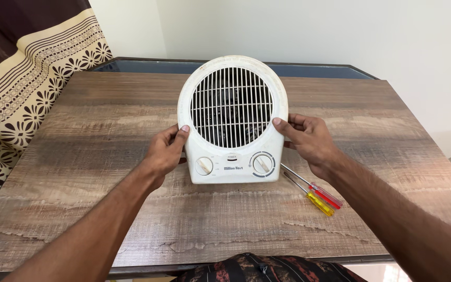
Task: The person rotates a white electric fan on a table to inspect its sides and base, then uses a red screwdriver to loosen and remove screws from the fan's base. The clip ends while the person is still working on the screws.
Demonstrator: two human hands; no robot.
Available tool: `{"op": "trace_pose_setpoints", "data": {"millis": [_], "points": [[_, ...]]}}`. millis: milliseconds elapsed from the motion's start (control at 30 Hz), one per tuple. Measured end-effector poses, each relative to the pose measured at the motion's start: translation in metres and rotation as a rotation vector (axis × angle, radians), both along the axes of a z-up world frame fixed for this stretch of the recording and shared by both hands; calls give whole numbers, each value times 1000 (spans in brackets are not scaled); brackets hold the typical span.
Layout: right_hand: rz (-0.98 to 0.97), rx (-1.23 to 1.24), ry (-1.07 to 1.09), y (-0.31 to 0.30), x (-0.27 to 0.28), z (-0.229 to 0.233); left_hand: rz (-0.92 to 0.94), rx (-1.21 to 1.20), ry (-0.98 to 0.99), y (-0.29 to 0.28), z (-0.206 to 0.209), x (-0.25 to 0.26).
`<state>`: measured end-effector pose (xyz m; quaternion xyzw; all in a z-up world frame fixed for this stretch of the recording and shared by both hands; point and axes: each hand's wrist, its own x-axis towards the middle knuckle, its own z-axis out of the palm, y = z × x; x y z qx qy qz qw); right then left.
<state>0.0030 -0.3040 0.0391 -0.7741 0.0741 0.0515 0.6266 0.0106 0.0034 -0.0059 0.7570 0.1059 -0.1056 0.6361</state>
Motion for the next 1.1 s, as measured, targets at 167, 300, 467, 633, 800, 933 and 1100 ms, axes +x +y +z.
{"op": "trace_pose_setpoints", "data": {"millis": [167, 300, 467, 633, 800, 933, 1100], "points": [[-16, -14, -85, 7, -3, 11, 37, 1, 15, -7, -3, 12], [-57, -81, -161, 11, -5, 20, 42, 0, 15, -15, -3, 21], [-93, -188, -229, 20, -2, 29, 47, -20, 93, -33, -5, 27], [-59, -262, -275, 27, 2, 30, -28, -13, 64, -39, -6, 30], [22, -244, -273, 36, 10, 24, -104, -89, 96, -47, 1, 29], [27, -263, -224, 35, 13, 18, -80, -45, 141, -51, 4, 23], [74, -291, -227, 30, 13, 19, -125, -44, 134, -52, 6, 21]]}}
